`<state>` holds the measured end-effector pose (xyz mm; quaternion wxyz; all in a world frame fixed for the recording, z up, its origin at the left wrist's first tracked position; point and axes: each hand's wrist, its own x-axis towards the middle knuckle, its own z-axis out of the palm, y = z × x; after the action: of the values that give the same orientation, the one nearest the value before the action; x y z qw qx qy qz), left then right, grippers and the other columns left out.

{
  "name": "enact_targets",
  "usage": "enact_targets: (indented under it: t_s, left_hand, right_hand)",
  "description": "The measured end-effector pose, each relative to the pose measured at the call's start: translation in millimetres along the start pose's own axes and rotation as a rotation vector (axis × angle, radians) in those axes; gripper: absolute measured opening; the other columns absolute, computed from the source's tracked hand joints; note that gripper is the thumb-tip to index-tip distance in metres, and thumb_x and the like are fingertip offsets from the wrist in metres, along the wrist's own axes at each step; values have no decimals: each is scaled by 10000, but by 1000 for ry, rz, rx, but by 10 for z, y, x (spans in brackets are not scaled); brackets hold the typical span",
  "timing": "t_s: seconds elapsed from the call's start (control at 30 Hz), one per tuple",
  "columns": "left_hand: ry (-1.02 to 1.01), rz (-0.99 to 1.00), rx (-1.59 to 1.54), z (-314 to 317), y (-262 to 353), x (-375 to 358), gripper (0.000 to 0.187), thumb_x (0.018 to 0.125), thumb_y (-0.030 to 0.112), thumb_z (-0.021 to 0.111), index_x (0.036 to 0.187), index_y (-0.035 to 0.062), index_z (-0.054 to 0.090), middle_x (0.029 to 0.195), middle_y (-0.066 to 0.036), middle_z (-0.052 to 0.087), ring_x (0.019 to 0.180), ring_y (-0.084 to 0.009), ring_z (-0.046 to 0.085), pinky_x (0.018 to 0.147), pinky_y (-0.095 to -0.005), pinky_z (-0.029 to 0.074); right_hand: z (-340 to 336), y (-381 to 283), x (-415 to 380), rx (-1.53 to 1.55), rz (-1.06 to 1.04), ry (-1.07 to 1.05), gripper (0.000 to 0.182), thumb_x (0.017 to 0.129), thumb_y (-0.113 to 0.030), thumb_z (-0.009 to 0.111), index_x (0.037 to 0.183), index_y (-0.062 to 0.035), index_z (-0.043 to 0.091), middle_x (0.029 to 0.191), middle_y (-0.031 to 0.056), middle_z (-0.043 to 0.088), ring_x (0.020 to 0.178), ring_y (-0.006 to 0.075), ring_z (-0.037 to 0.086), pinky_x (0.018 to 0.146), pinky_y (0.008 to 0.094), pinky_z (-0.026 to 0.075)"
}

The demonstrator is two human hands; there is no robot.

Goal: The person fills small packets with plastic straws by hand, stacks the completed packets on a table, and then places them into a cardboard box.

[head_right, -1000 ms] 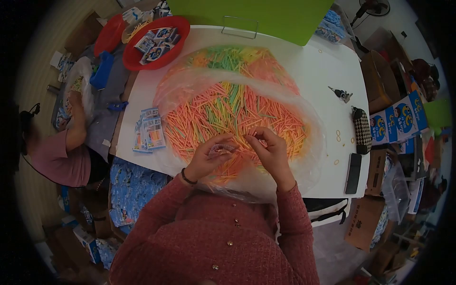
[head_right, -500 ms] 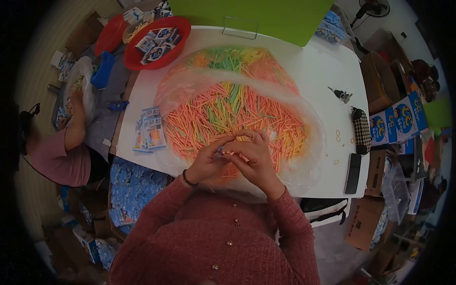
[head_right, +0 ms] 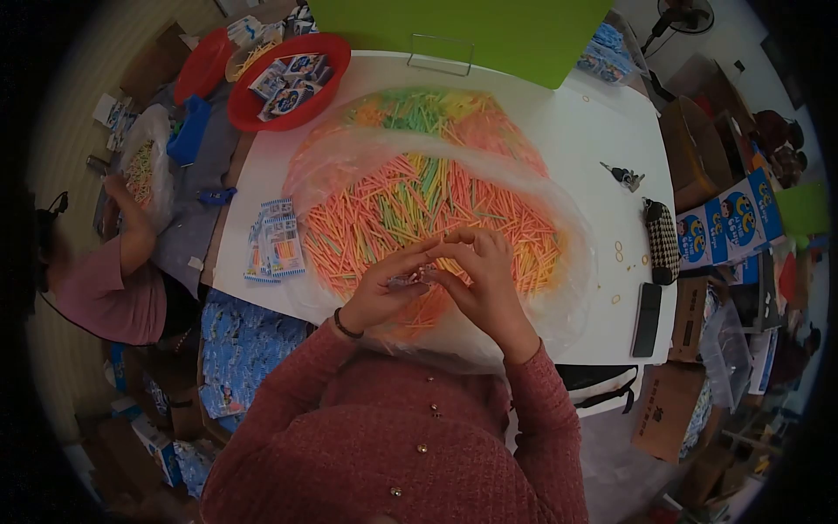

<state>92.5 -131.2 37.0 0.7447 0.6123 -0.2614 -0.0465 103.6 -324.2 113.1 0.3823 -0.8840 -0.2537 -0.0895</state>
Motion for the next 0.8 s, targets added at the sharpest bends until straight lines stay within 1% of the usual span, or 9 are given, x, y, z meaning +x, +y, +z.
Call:
enact_targets:
  t_s: [0.13,0.17,0.23,0.37,0.43,0.57,0.63,0.77,0.8]
  left_hand:
    - [72,-61,-85,32,131,12,623,829,-98,629,1390,86,430,1477,-121,385,1308,-213,449,968,-293,466]
    - [72,-59,-83,6,131,22,623,829,-98,629,1390,86,430,1477,-121,385,1308,-213,449,968,-293,466]
    - [9,33,84,-57,154,51,629,844,-65,649,1402,81,398,1486,-150,363,1302,-241,453,1002,-331,445]
    - [50,-120,-203,-43,326,33,652,828,-39,677,1409,82,406,1458,-106,413,1192,-161,545,948,-289,467]
    - [53,-84,69,-89,334,86,698,816,2,714,1425,78,383,1425,-90,448,1120,-134,582,945,-286,461]
    - [118,-224,-5,-98,280,62,741,790,46,753,1428,78,378,1381,-75,489,1131,-161,577,960,-311,452]
    - [168,-15,355,-123,236,43,751,782,93,775,1424,82,387,1359,-63,507,1156,-197,565,967,-345,448]
    - [208,-21,466,16,322,2,699,781,115,779,1392,87,441,1345,-67,524,1182,-224,548,991,-378,434]
    - [101,-43,455,35,278,-33,651,793,122,766,1370,82,468,1321,-71,544,1173,-218,556,991,-369,437]
  right_hand:
    - [47,-140,-20,137,58,220,318,724,-119,778,1019,-125,659,1073,51,578,1063,258,504,909,392,384]
    - [87,-90,-40,138,55,221,318,724,-119,778,1019,-125,659,1073,51,578,1063,258,504,909,392,384]
    - [175,11,-69,35,-71,-6,247,724,-103,763,946,-114,656,1023,37,598,1014,261,522,873,383,373]
    - [101,-53,-81,137,-141,140,226,719,-69,753,918,-86,645,994,50,605,975,264,538,851,390,384]
    - [121,-7,-25,157,-97,145,191,738,-41,740,898,-60,636,961,68,616,927,261,563,820,379,421]
    - [135,17,-79,296,-26,187,161,766,-25,725,893,-43,629,1011,89,636,942,266,597,795,355,473]
    - [116,-55,-50,348,10,255,138,789,-21,712,892,-26,621,1067,115,646,962,287,629,803,348,507]
    - [208,-123,-39,285,19,297,138,811,-39,696,933,-21,633,1113,132,646,984,286,642,819,348,516]
    - [240,-180,-26,355,-33,168,141,828,-51,687,957,-19,638,1118,139,645,980,275,646,817,349,517]
